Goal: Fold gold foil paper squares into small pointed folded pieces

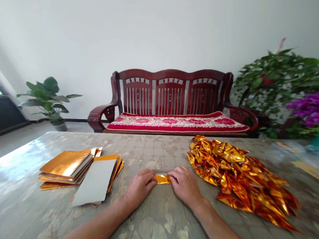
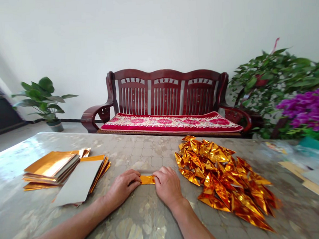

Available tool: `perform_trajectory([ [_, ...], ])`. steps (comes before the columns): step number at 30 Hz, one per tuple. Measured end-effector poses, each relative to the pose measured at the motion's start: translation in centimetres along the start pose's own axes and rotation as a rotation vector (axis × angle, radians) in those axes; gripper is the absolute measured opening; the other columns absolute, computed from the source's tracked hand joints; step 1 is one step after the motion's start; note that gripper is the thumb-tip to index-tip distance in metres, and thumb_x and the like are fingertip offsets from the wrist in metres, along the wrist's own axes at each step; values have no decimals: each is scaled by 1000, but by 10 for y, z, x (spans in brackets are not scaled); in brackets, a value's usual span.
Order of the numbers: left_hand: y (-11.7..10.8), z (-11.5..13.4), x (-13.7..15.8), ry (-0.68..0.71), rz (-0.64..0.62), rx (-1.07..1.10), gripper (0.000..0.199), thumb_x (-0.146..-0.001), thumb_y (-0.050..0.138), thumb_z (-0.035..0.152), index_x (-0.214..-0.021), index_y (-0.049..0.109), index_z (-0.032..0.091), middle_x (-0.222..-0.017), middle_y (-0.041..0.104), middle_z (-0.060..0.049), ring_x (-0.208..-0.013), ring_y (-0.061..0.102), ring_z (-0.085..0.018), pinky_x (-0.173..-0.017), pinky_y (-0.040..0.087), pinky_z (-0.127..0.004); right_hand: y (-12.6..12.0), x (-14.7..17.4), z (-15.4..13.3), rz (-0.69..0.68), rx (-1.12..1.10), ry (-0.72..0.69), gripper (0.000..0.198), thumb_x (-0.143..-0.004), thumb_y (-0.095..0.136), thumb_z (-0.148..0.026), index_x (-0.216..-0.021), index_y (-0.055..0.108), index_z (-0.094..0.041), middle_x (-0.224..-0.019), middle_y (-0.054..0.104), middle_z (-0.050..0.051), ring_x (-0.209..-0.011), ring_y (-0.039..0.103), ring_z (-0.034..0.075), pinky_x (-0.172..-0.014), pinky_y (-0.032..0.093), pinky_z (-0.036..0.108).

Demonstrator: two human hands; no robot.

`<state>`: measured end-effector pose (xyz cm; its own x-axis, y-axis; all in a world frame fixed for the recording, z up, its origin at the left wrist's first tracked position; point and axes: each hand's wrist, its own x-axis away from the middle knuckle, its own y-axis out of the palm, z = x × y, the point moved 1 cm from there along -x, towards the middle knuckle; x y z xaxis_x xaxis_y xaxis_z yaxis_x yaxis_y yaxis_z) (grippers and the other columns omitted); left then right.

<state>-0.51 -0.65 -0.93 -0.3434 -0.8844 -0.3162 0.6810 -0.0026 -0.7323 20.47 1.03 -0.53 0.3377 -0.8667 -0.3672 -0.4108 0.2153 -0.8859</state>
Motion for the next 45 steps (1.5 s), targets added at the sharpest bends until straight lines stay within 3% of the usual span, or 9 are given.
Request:
perform_trajectory([
  [6,-2,-1,1,-85,12,-66,11,-87,58,18,-85,68,22,-97,67,-1,-91,63,-17,-85,46,-26,-2,0,-1,15,32,21,21,-95,55,-26,-86,74,-27,-83,65,2,-87,57,18,-76,39,29],
  [10,-3,0,1,-165,25,-155,7,-85,60,22,-90,65,23,-92,65,1,-84,62,-16,-74,44,-25,-2,0,-1,21,55,18,21,-95,56,-26,-84,74,-27,-81,65,1,-86,57,18,-75,38,29],
  [17,-5,0,1,-266,33,-190,27,-82,64,28,-108,63,24,-102,68,0,-80,63,-16,-70,43,-26,-2,2,-2,16,64,-12,20,-93,57,-22,-85,74,-27,-83,65,2,-88,57,18,-76,39,29],
  [23,-5,-3,-3,-349,53,-112,23,-84,61,29,-106,67,25,-96,73,1,-79,65,-17,-68,43,-25,-3,3,-2,17,53,-15,19,-93,58,-23,-88,75,-29,-83,65,1,-89,57,19,-77,39,29],
  [38,-7,1,-5,-357,29,-141,26,-83,59,23,-109,63,27,-91,74,5,-74,67,-16,-64,40,-24,-5,2,0,21,86,95,15,-88,63,-23,-81,74,-28,-81,69,0,-88,58,20,-75,37,30],
  [45,-7,-3,-6,-357,27,-129,32,-83,60,23,-114,58,28,-90,74,6,-73,66,-14,-62,36,-24,-6,3,-4,26,131,96,14,-85,60,-18,-74,66,-24,-80,67,1,-86,56,20,-73,34,31],
])
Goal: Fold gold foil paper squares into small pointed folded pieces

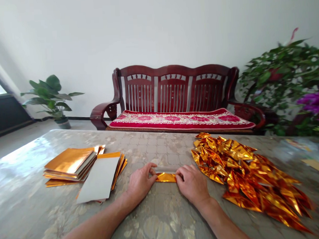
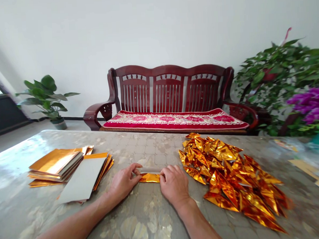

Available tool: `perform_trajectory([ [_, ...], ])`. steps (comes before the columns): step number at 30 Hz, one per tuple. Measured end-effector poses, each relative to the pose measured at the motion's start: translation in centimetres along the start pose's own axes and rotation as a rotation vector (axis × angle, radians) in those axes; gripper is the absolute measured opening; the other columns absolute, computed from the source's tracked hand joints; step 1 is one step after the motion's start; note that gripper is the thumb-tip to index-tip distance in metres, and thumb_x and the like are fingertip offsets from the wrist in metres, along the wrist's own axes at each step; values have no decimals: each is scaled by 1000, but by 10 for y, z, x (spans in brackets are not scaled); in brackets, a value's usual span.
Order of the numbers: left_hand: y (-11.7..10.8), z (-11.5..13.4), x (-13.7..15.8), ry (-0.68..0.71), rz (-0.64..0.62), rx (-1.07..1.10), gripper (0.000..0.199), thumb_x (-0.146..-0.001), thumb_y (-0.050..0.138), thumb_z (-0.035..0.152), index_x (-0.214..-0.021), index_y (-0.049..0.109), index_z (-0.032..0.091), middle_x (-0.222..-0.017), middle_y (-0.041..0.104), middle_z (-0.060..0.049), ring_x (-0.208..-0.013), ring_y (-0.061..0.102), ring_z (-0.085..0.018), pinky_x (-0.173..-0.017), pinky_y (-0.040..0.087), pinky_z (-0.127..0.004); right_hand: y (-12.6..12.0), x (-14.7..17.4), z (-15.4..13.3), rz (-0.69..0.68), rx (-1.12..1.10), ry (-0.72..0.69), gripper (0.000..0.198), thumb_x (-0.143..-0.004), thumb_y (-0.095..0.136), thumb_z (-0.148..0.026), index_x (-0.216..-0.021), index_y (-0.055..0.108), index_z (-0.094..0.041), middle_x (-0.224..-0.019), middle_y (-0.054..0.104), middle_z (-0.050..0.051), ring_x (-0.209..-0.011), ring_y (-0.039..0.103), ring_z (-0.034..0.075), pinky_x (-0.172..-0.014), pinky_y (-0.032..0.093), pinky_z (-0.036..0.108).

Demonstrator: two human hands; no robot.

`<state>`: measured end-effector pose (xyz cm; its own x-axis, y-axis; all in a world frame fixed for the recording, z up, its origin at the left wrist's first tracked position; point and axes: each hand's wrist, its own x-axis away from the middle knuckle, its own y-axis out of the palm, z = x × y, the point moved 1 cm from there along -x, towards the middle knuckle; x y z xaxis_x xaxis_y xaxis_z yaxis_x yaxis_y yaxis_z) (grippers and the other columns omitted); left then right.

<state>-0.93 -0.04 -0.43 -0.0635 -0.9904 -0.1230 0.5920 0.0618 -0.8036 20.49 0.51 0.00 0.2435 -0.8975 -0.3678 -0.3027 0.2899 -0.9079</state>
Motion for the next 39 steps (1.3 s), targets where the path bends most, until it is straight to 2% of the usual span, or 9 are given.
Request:
perform_trajectory([
  [10,-3,2,-3,-39,-8,-18,26,-86,57,27,-112,59,26,-86,73,5,-76,68,-15,-63,38,-25,-1,-1,-9,-2,77,-23,11,-82,60,-14,-75,59,-22,-83,64,3,-87,53,21,-75,31,33],
  [20,-3,5,-1,15,7,-126,19,-86,58,23,-105,56,25,-87,71,5,-83,69,-16,-68,42,-24,-1,1,-7,11,78,-16,10,-82,62,-15,-75,60,-22,-83,63,2,-86,51,21,-75,30,32],
  [22,-4,5,0,75,39,-162,14,-87,60,23,-100,57,24,-90,70,3,-86,67,-16,-72,44,-24,0,1,-7,16,77,-15,10,-82,62,-16,-75,60,-22,-83,63,2,-87,51,21,-76,30,32],
  [24,-5,5,1,199,77,-196,5,-90,57,22,-94,59,23,-91,69,1,-87,65,-17,-75,45,-26,0,1,-7,20,79,-17,9,-82,62,-16,-76,61,-23,-83,63,2,-87,51,22,-76,29,32],
  [27,-6,8,6,473,87,-190,17,-97,47,21,-94,63,23,-93,69,-2,-88,63,-18,-80,47,-28,0,1,-8,23,92,-22,9,-82,62,-16,-76,61,-23,-82,63,2,-85,50,22,-76,29,33],
  [30,-3,15,15,708,-9,-166,24,-99,41,18,-108,63,23,-106,69,-3,-96,63,-17,-88,49,-29,-1,1,-8,26,103,-25,10,-83,62,-17,-75,61,-23,-81,62,2,-84,50,21,-75,29,33],
  [33,3,23,23,714,-110,-235,21,-97,46,18,-109,62,21,-107,69,-4,-102,63,-19,-95,50,-32,0,1,-8,30,104,-31,10,-82,62,-16,-75,61,-23,-81,62,2,-84,50,21,-75,29,33],
  [36,9,27,29,651,-126,-299,21,-95,50,17,-113,60,20,-117,68,-5,-110,62,-20,-99,50,-34,0,1,-6,30,95,-24,10,-83,61,-16,-75,61,-23,-81,63,2,-84,50,21,-76,30,33],
  [39,11,29,35,607,-133,-336,30,-94,54,22,-123,56,20,-130,63,-6,-119,59,-22,-103,48,-36,0,1,-3,30,81,-3,10,-84,61,-17,-75,61,-23,-80,63,2,-83,51,20,-76,30,33],
])
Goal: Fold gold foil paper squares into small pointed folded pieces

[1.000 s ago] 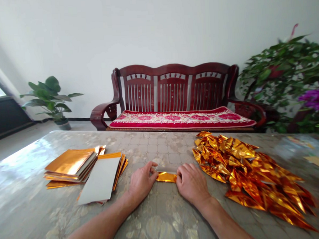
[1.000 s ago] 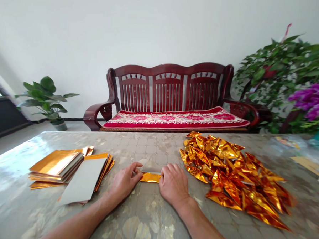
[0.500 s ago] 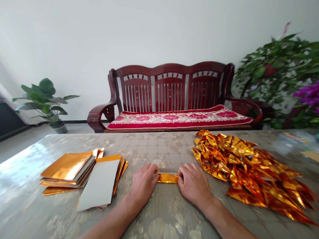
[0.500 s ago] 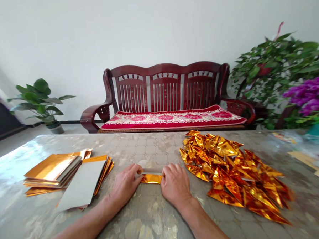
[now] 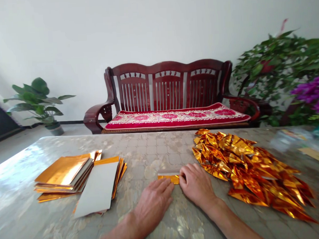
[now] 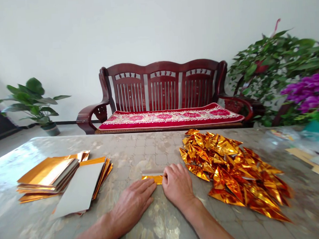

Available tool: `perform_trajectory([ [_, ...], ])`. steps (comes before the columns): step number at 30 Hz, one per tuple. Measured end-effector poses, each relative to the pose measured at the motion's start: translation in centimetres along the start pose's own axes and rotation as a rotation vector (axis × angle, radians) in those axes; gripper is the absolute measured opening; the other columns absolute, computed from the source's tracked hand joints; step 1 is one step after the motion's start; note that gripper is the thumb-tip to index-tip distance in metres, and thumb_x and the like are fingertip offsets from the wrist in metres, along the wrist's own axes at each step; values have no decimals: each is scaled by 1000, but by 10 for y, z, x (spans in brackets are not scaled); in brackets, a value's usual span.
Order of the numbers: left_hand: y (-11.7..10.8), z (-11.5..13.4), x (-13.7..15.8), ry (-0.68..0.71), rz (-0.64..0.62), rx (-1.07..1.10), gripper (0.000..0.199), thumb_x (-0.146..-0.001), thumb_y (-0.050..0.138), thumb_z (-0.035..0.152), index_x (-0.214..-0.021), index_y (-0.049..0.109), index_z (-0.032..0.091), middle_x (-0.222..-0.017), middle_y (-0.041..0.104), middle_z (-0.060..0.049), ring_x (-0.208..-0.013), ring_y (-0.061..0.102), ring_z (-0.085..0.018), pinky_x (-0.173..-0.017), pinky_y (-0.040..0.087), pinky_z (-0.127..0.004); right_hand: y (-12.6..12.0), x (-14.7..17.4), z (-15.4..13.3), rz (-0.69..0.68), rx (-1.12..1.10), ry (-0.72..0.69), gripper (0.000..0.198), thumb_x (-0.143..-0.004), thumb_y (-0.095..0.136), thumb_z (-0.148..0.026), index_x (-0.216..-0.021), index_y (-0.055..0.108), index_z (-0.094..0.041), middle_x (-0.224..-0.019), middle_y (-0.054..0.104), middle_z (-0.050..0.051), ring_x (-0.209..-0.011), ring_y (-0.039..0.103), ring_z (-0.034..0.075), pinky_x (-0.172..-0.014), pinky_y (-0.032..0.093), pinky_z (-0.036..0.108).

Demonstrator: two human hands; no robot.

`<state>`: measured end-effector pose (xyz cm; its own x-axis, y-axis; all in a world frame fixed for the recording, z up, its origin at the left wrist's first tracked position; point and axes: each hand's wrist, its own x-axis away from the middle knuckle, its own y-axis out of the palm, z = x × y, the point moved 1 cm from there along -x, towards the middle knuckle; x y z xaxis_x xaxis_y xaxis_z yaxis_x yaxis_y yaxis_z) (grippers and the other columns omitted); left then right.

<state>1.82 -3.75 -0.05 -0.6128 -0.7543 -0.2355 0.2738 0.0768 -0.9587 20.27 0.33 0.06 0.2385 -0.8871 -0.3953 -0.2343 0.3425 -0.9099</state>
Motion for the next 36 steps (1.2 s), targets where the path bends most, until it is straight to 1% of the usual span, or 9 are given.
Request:
perform_trajectory([
  [3,0,3,2,-35,-19,-8,42,-92,58,28,-133,51,20,-139,57,-6,-126,54,-25,-106,46,-40,-1,0,3,-2,-8,12,10,-85,61,-19,-75,61,-23,-81,63,2,-84,51,20,-76,31,32],
  [5,0,3,2,-44,-27,-9,45,-92,59,31,-135,49,21,-142,55,-7,-129,51,-26,-107,44,-41,-2,0,4,-11,-7,18,10,-85,61,-20,-76,61,-23,-81,63,2,-84,51,20,-76,31,32],
  [8,0,1,1,-29,-35,-4,46,-92,59,32,-135,50,21,-142,54,-7,-130,49,-27,-109,42,-42,-3,0,4,-24,-1,33,10,-86,61,-20,-76,62,-23,-81,63,1,-84,52,20,-76,32,32],
  [13,-1,1,0,-15,-45,-6,45,-90,61,31,-133,53,20,-143,53,-9,-130,48,-27,-109,42,-42,-2,3,5,-13,-12,56,9,-86,62,-23,-77,62,-23,-82,64,1,-86,52,21,-77,33,32],
  [19,3,2,3,-30,-21,-33,52,-90,62,38,-137,51,19,-146,51,-10,-135,45,-29,-112,39,-43,-1,3,8,9,-66,89,6,-85,66,-25,-81,62,-22,-84,65,1,-85,53,20,-76,34,31],
  [25,8,1,3,-35,-27,-46,57,-91,60,43,-141,48,19,-150,47,-12,-137,42,-30,-113,38,-46,-1,1,8,25,-78,105,5,-84,67,-22,-84,61,-22,-85,67,0,-82,55,20,-75,36,31],
  [29,9,0,3,-41,-16,-37,57,-91,60,45,-141,48,19,-150,46,-12,-139,41,-29,-114,37,-44,0,0,10,26,-102,109,6,-85,67,-21,-83,61,-22,-81,67,-1,-79,56,19,-73,36,31],
  [32,11,0,3,-35,-4,-39,57,-92,59,45,-141,48,19,-151,45,-13,-141,40,-27,-117,34,-43,-1,2,10,44,-88,62,8,-88,64,-19,-81,61,-22,-81,66,0,-81,56,20,-74,37,31],
  [36,13,0,2,-46,-2,-24,62,-92,57,47,-145,42,19,-153,42,-12,-142,38,-27,-119,31,-43,-4,10,-3,55,-109,-137,14,-92,54,-13,-85,64,-20,-85,66,3,-86,56,21,-79,42,32],
])
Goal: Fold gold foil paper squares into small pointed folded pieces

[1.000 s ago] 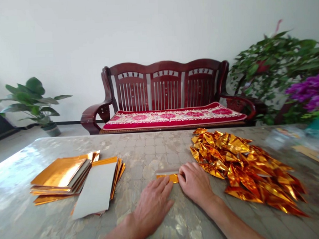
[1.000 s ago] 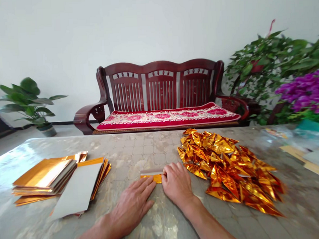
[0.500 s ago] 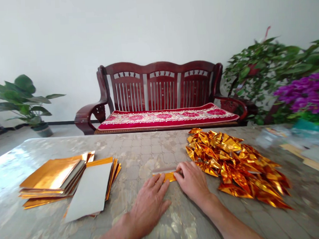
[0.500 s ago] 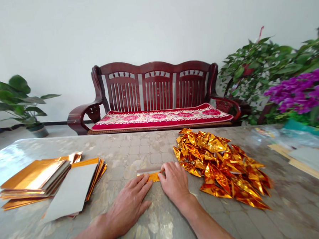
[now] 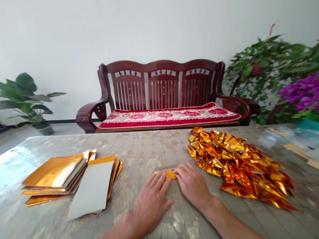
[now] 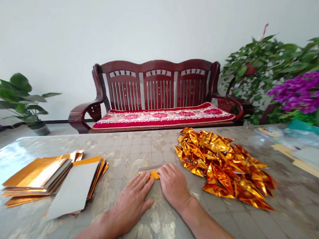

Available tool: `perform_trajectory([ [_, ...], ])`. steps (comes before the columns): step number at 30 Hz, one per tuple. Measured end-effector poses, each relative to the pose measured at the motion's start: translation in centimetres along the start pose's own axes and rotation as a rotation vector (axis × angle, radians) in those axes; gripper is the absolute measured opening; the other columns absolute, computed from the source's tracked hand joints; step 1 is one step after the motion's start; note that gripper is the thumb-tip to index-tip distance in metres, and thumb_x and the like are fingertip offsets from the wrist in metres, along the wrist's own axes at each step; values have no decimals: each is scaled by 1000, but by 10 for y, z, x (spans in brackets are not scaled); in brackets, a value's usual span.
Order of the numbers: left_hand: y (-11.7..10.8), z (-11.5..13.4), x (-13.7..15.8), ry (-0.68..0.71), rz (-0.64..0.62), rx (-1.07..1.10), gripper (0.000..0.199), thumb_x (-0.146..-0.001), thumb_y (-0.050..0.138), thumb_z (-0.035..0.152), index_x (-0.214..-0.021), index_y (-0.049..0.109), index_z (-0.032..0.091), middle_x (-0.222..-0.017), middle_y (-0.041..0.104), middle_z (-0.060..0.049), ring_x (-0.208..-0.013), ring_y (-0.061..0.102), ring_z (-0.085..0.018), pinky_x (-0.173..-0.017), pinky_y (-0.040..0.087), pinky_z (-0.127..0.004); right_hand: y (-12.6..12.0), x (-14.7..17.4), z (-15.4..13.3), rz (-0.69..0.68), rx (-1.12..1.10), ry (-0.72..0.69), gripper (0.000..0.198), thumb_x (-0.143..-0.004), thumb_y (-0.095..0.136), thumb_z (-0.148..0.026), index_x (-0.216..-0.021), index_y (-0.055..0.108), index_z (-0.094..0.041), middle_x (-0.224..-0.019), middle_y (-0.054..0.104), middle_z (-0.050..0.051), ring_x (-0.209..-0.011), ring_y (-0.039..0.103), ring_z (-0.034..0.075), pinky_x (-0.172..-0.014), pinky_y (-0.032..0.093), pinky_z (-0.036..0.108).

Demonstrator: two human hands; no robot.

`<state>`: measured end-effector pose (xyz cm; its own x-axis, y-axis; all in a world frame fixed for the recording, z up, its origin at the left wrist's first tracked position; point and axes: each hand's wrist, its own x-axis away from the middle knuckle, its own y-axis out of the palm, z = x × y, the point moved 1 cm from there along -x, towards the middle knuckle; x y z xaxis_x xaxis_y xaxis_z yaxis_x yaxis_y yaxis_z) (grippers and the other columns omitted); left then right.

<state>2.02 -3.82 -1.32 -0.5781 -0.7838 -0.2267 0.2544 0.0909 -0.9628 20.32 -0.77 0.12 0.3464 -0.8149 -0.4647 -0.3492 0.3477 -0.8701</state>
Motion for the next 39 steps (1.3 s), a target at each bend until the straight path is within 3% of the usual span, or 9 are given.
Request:
perform_trajectory([
  [3,-2,-2,-2,-18,-17,20,66,-92,58,46,-148,37,19,-154,41,-12,-142,38,-27,-118,32,-45,2,7,-15,-15,-87,-114,24,-91,50,-8,-105,66,-20,-102,69,5,-95,59,19,-88,46,32],
  [7,-6,-5,-4,7,-8,43,64,-93,56,40,-149,34,20,-153,42,-10,-142,37,-26,-118,31,-45,9,14,-27,-57,-63,-124,43,-88,47,-5,-128,59,-16,-125,65,10,-115,59,20,-102,46,35],
  [11,-6,-6,-3,24,19,17,60,-95,51,44,-149,35,21,-153,44,-8,-141,39,-24,-118,31,-43,13,19,-30,-142,29,-103,46,-90,49,-10,-136,55,-9,-138,58,17,-127,54,26,-109,43,41],
  [17,-3,-6,1,-46,14,-91,52,-96,50,43,-140,48,14,-149,48,-14,-139,43,-28,-115,35,-47,13,23,-26,-202,147,-101,47,-91,55,-22,-135,56,-6,-141,54,21,-131,50,32,-109,42,45],
  [24,-8,-3,3,-110,-38,-155,54,-92,57,39,-138,50,10,-146,50,-19,-137,45,-32,-114,35,-50,9,17,-21,-184,287,-91,37,-91,51,-16,-124,65,-7,-129,64,20,-117,60,30,-104,42,46],
  [28,-7,-2,3,-126,-2,-172,51,-91,59,37,-136,51,13,-145,52,-16,-135,47,-32,-113,35,-51,-3,8,-22,-163,280,-78,21,-91,54,-14,-98,73,-16,-103,73,13,-94,64,27,-91,43,42],
  [31,-9,-4,1,-111,14,-177,47,-91,59,35,-133,53,15,-142,54,-15,-132,49,-32,-111,37,-49,-6,2,-15,-128,254,-24,19,-92,56,-19,-81,71,-19,-84,70,8,-82,62,24,-78,40,38],
  [36,-16,1,-2,-119,10,-141,42,-91,59,31,-130,53,16,-137,55,-15,-124,53,-32,-103,43,-48,-6,-1,-1,25,190,34,19,-94,56,-22,-78,66,-21,-80,65,4,-80,58,21,-76,36,33],
  [39,-19,10,-2,-172,22,-88,39,-89,60,33,-126,55,21,-123,60,-10,-110,57,-30,-94,49,-47,-6,-1,-4,32,111,-21,14,-94,56,-21,-86,67,-20,-85,65,4,-86,56,21,-80,37,33],
])
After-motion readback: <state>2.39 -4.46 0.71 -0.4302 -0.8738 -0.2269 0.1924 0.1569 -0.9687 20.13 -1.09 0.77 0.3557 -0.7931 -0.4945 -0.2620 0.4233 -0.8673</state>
